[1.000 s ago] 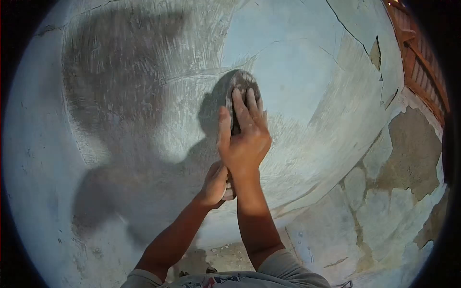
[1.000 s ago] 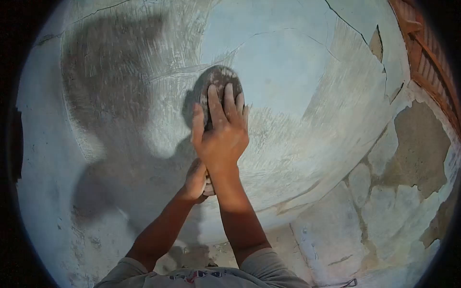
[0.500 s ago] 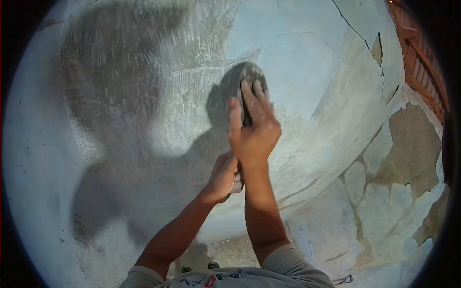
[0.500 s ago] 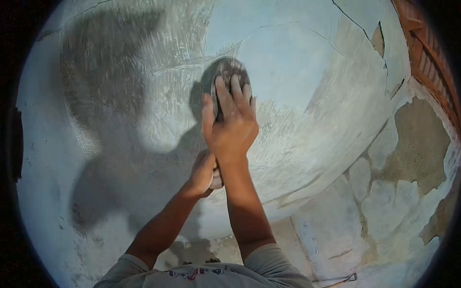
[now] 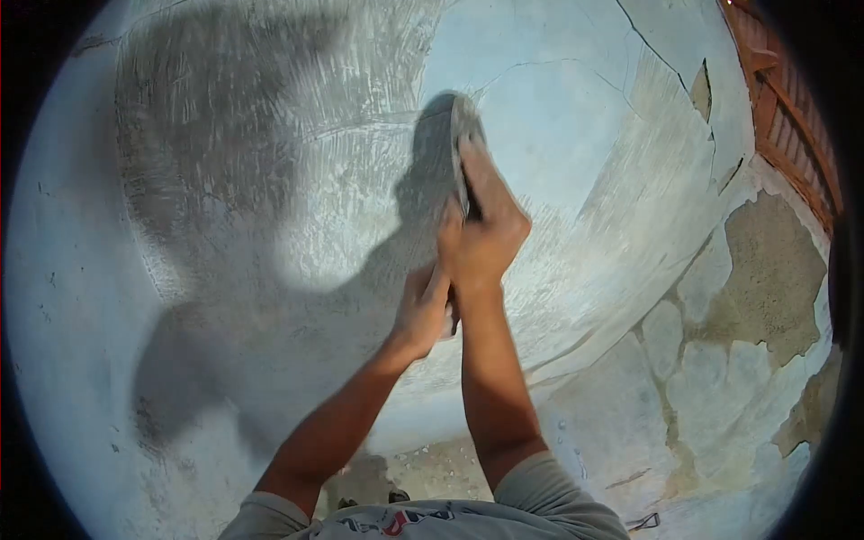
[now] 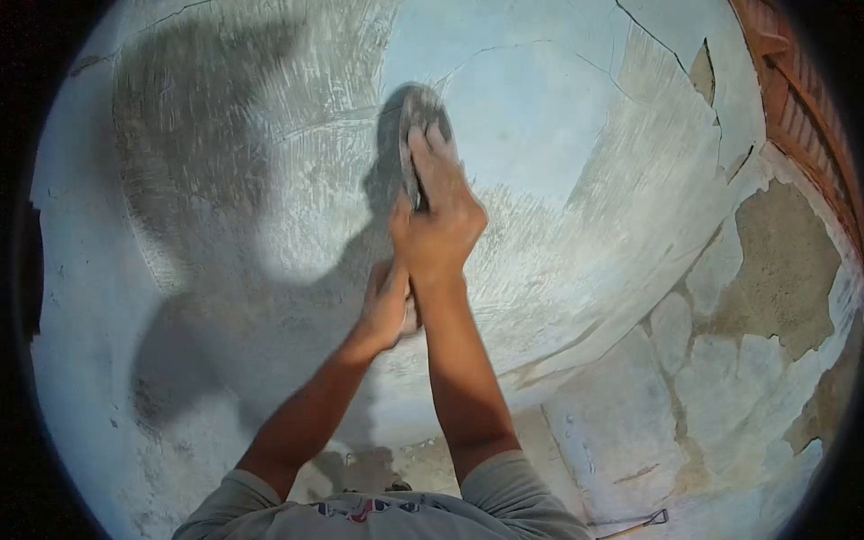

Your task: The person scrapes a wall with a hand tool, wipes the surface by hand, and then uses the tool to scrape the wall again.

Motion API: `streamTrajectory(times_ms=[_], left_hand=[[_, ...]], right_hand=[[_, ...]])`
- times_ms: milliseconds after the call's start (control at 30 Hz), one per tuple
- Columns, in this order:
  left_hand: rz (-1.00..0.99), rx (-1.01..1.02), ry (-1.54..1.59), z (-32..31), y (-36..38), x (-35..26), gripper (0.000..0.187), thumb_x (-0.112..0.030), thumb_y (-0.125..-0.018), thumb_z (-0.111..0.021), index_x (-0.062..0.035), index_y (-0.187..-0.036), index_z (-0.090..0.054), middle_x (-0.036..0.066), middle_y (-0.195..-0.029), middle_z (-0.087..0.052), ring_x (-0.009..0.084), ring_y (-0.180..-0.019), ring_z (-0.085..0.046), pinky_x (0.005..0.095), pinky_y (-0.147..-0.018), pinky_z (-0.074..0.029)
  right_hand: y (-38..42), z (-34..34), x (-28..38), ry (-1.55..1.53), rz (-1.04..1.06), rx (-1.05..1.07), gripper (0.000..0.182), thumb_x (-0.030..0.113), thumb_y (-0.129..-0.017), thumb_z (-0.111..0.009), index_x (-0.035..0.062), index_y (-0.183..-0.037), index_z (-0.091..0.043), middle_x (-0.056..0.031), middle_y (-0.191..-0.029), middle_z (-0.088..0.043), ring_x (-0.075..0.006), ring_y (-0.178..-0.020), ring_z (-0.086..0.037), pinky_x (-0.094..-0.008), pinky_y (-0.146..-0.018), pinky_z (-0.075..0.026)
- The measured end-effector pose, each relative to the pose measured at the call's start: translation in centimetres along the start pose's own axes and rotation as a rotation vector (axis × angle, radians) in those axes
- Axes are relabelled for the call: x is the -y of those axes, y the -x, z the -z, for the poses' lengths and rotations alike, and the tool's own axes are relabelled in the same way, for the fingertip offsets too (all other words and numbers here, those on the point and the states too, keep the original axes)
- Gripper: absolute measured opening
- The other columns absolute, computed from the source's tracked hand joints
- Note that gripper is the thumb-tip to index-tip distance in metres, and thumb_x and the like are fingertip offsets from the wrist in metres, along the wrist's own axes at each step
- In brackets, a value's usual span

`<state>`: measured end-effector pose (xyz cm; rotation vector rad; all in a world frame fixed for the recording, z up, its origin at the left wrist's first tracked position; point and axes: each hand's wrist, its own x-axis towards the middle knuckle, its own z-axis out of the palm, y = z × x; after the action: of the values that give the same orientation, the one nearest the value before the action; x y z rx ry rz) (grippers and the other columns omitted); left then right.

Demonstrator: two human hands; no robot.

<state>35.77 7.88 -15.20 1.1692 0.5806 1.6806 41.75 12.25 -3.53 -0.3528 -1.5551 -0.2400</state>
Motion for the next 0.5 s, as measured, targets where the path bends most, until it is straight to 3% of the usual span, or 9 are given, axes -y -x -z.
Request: streamTrajectory(times_ms=[67,167,267,367,500], left_hand=[[0.180,0.051,0.179,-0.5,-0.6,-2.5,0.052,-0.048,-0.114,-0.047,-0.0039,-0.088,-0.058,-0.002,-0.064,-0.051,0.0054,-0.053,-0.044,0.0282,-0.047,-0.034],[-0.067,-0.067,0.020,-0.4,1.0,1.2,0.051,-0.048,-0.114,-0.048,-0.0054,-0.090,-0.059,-0.003,-0.061,-0.048,0.0055,-0.049,-0.042,0.0282,-0.044,-0.032],[-0.112,-0.136,-0.121,1.2,5.6,5.0,0.048,-0.047,-0.114,-0.048,-0.0062,-0.092,-0.060,-0.003,-0.062,-0.049,0.0054,-0.048,-0.040,0.0275,-0.044,-0.031],[0.164,-0.113,0.068,1.8,6.7,5.0,0.048,-0.046,-0.115,-0.046,-0.0063,-0.091,-0.060,-0.003,-0.063,-0.049,0.0051,-0.049,-0.042,0.0269,-0.043,-0.031],[-0.022,-0.083,-0.008,-1.0,-0.2,-0.2,0.048,-0.046,-0.115,-0.046,-0.0068,-0.089,-0.059,-0.005,-0.060,-0.046,0.0039,-0.048,-0.039,0.0263,-0.042,-0.029]], right_hand=[[-1.0,-0.1,0.1,-0.002,0.011,-0.018,0.055,0.001,-0.079,-0.064,0.0033,-0.133,-0.074,-0.0235,-0.131,-0.073,-0.0366,-0.125,-0.070,-0.0405,-0.107,-0.055],[1.8,0.1,0.0,-0.037,-0.041,-0.002,0.058,-0.005,-0.077,-0.062,0.0036,-0.133,-0.074,-0.0239,-0.132,-0.073,-0.0371,-0.126,-0.070,-0.0404,-0.108,-0.054],[7.6,0.9,1.0,-0.040,-0.064,0.080,0.064,-0.006,-0.074,-0.064,0.0085,-0.135,-0.074,-0.0234,-0.136,-0.070,-0.0408,-0.130,-0.066,-0.0457,-0.111,-0.053],[8.9,1.1,0.8,-0.081,-0.046,0.070,0.058,-0.005,-0.076,-0.060,0.0021,-0.132,-0.074,-0.0255,-0.131,-0.073,-0.0398,-0.127,-0.069,-0.0419,-0.110,-0.053],[0.1,0.0,0.0,-0.031,-0.018,-0.010,0.061,-0.007,-0.075,-0.061,0.0026,-0.134,-0.073,-0.0242,-0.133,-0.072,-0.0377,-0.126,-0.070,-0.0405,-0.109,-0.053]])
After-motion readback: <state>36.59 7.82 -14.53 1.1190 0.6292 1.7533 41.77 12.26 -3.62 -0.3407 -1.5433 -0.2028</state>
